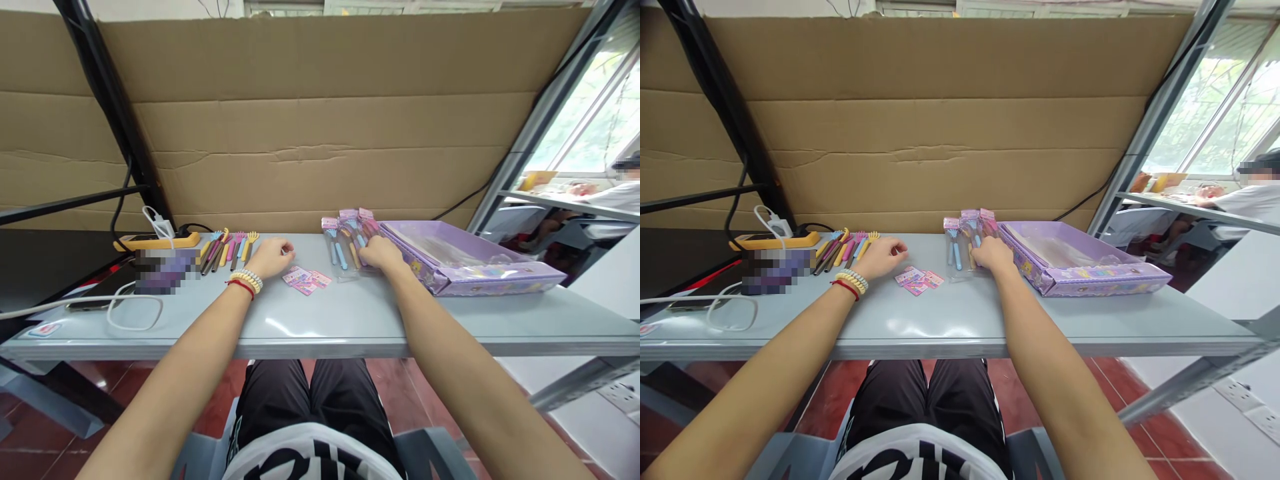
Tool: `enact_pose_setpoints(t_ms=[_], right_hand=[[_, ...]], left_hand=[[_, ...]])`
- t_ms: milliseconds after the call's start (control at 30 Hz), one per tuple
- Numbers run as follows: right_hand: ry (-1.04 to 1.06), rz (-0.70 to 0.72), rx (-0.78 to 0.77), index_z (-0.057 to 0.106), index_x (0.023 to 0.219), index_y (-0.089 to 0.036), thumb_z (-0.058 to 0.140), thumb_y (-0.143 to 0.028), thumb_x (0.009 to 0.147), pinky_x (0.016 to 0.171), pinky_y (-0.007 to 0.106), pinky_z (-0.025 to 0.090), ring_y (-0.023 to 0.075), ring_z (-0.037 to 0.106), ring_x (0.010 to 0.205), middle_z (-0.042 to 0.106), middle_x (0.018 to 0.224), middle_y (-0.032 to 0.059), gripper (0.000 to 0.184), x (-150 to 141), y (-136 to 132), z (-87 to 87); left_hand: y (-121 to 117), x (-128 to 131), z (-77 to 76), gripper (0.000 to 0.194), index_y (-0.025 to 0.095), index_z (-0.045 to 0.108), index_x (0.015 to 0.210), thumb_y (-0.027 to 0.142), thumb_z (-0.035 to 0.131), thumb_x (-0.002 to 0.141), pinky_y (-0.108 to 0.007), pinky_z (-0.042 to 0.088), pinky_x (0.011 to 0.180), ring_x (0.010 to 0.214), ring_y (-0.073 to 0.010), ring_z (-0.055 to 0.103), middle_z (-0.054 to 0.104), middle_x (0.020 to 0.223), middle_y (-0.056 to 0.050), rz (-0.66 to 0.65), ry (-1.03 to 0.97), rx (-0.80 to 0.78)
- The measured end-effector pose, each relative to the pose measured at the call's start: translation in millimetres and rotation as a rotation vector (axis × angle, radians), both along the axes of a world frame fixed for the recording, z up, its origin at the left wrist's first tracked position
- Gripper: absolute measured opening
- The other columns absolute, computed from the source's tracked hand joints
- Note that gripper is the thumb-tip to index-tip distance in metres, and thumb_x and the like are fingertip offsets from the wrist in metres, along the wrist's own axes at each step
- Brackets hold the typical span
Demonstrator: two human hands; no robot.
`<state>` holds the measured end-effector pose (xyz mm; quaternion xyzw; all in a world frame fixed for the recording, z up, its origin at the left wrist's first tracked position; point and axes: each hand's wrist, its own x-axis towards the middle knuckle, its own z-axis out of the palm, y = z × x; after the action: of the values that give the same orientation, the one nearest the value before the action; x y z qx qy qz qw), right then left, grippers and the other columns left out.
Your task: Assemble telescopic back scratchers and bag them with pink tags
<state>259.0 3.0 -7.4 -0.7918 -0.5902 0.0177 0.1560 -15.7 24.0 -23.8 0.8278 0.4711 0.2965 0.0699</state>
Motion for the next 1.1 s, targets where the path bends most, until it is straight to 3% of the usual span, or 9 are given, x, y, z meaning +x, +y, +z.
enact_pose_setpoints(t_ms=[100, 333, 467, 567, 700, 867, 1100], right_hand=[[-0.022, 0.012, -0.080, 0.068, 0.092, -0.011, 0.059, -0.038, 0.072, 0.077, 0.039, 0.048, 0.0334, 0.061, 0.098, 0.064, 0.103, 0.0207, 0.035, -3, -1, -1.0], [-0.079, 0.054, -0.038, 0.069, 0.097, -0.011, 0.058, -0.067, 0.070, 0.083, 0.042, 0.047, 0.0339, 0.060, 0.102, 0.064, 0.103, 0.0202, 0.063, -8, -2, -2.1], [-0.081, 0.092, -0.026, 0.069, 0.094, -0.010, 0.053, -0.054, 0.079, 0.078, 0.036, 0.047, 0.0313, 0.062, 0.096, 0.066, 0.097, 0.0207, 0.049, -10, 1, -5.5], [-0.032, 0.111, -0.006, 0.070, 0.085, -0.011, 0.054, -0.037, 0.078, 0.069, 0.031, 0.046, 0.0285, 0.064, 0.087, 0.067, 0.088, 0.0186, 0.031, -12, 2, -5.9], [-0.008, 0.193, 0.005, 0.068, 0.076, -0.015, 0.054, -0.030, 0.076, 0.064, 0.029, 0.043, 0.0252, 0.064, 0.079, 0.068, 0.081, 0.0139, 0.021, -16, 3, -6.9], [-0.096, 0.235, -0.017, 0.070, 0.085, -0.018, 0.059, -0.034, 0.074, 0.068, 0.030, 0.044, 0.0251, 0.063, 0.087, 0.068, 0.094, 0.0114, 0.023, -20, 2, -10.4], [-0.132, 0.223, 0.040, 0.070, 0.090, -0.016, 0.056, -0.033, 0.079, 0.081, 0.034, 0.043, 0.0292, 0.056, 0.105, 0.063, 0.105, 0.0156, 0.025, -14, 6, -15.4]], left_hand=[[1, 0, -0.6, 0.023, 0.016, 0.068, 0.084, 0.032, 0.053, 0.077, -0.031, 0.043, 0.076, 0.081, -0.0214, 0.060, 0.069, 0.088, -0.008, -0.015, 0.023, -0.022], [-1, 1, 0.6, 0.016, 0.018, 0.069, 0.075, 0.028, 0.057, 0.072, -0.031, 0.043, 0.075, 0.076, -0.0211, 0.059, 0.068, 0.080, -0.008, -0.047, 0.001, -0.058], [-2, 2, 1.4, 0.017, 0.018, 0.070, 0.076, 0.029, 0.056, 0.073, -0.030, 0.044, 0.073, 0.076, -0.0202, 0.059, 0.068, 0.079, -0.007, -0.040, 0.034, -0.066], [-3, 2, 2.1, 0.018, 0.018, 0.070, 0.076, 0.028, 0.055, 0.074, -0.030, 0.044, 0.073, 0.075, -0.0203, 0.060, 0.068, 0.078, -0.007, -0.049, 0.047, -0.070], [-4, 2, 2.6, 0.016, 0.018, 0.069, 0.073, 0.027, 0.057, 0.072, -0.031, 0.044, 0.074, 0.074, -0.0211, 0.059, 0.068, 0.077, -0.007, -0.064, 0.036, -0.072], [-3, 2, 1.7, 0.015, 0.018, 0.069, 0.074, 0.027, 0.057, 0.071, -0.030, 0.045, 0.073, 0.074, -0.0205, 0.059, 0.068, 0.077, -0.007, -0.063, 0.050, -0.101], [0, 2, -0.7, 0.015, 0.019, 0.069, 0.073, 0.027, 0.057, 0.071, -0.030, 0.044, 0.071, 0.074, -0.0207, 0.060, 0.068, 0.077, -0.007, -0.064, 0.046, -0.106]])
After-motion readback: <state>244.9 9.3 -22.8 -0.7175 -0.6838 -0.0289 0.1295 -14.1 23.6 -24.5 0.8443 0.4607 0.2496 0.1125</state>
